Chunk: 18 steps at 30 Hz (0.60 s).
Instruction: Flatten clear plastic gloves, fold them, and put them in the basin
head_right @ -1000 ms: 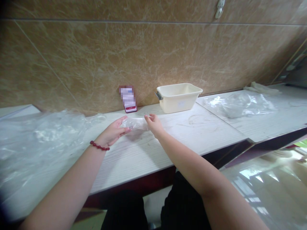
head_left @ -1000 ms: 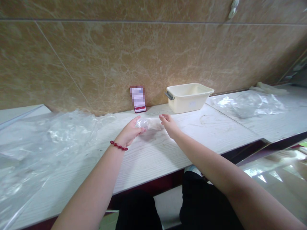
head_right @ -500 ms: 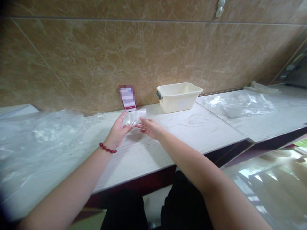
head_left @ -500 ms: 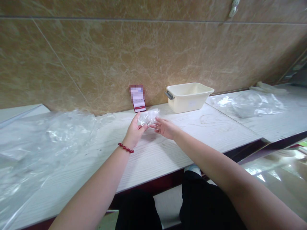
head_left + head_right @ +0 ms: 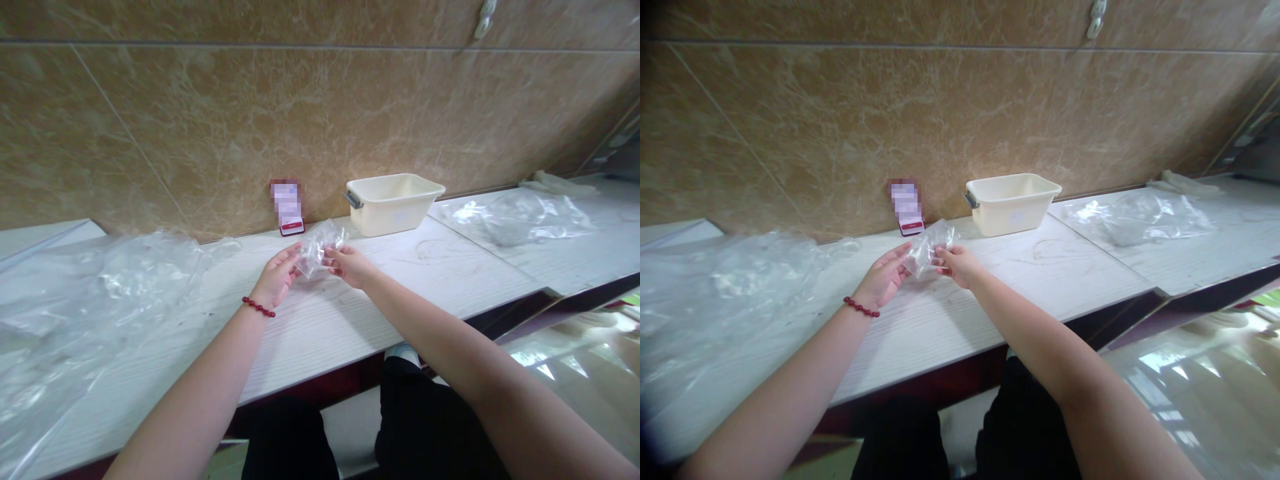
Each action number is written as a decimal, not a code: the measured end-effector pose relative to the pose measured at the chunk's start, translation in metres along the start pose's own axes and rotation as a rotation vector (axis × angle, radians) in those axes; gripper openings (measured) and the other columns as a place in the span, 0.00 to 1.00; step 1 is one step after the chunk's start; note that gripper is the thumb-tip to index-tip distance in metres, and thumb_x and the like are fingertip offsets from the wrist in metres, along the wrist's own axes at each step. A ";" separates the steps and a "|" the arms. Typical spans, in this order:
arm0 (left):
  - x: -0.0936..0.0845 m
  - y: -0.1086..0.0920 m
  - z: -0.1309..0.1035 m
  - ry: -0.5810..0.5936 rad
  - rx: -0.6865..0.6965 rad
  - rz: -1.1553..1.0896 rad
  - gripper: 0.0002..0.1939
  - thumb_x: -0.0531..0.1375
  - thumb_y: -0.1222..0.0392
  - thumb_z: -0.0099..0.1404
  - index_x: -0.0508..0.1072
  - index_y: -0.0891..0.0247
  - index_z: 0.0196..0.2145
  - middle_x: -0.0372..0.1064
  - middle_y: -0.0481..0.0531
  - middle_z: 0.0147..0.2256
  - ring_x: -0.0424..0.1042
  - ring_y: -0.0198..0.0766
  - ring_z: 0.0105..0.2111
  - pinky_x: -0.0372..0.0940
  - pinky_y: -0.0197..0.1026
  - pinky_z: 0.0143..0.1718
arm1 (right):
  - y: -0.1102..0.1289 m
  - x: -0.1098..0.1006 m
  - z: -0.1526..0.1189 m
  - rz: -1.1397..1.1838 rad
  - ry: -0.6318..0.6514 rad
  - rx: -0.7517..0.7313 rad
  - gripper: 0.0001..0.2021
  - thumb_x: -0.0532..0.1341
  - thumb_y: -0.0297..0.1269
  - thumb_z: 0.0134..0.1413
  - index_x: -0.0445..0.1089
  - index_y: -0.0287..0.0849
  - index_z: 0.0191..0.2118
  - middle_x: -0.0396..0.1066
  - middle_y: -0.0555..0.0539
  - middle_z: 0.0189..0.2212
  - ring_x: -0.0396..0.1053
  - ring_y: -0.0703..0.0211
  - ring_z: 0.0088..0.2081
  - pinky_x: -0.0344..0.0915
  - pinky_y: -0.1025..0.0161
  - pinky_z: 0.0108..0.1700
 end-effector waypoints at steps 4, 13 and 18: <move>-0.002 0.004 0.003 0.005 0.024 0.106 0.22 0.57 0.67 0.52 0.63 0.64 0.46 0.63 0.55 0.45 0.67 0.32 0.35 0.62 0.35 0.36 | -0.001 0.000 0.000 0.002 0.019 0.006 0.02 0.56 0.32 0.48 0.63 0.41 0.31 0.67 0.50 0.31 0.67 0.68 0.30 0.63 0.72 0.25; 0.010 0.002 -0.002 0.084 0.160 0.424 0.40 0.60 0.68 0.47 0.47 0.58 0.55 0.54 0.57 0.52 0.67 0.36 0.38 0.62 0.38 0.40 | -0.002 -0.004 0.003 0.107 -0.029 -0.004 0.03 0.53 0.29 0.50 0.62 0.38 0.29 0.66 0.50 0.27 0.68 0.67 0.29 0.66 0.70 0.29; 0.017 -0.002 -0.006 0.093 0.177 0.332 0.47 0.61 0.67 0.46 0.37 0.54 0.57 0.53 0.56 0.52 0.66 0.36 0.40 0.61 0.38 0.41 | 0.001 -0.005 0.000 0.156 -0.057 -0.007 0.04 0.53 0.28 0.51 0.62 0.38 0.27 0.65 0.52 0.24 0.66 0.70 0.25 0.67 0.71 0.28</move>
Point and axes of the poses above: each hand's wrist, its own z-axis towards the middle knuckle, its own x-axis out of the palm, y = z × x, the point moved 7 cm from there along z, towards the middle knuckle
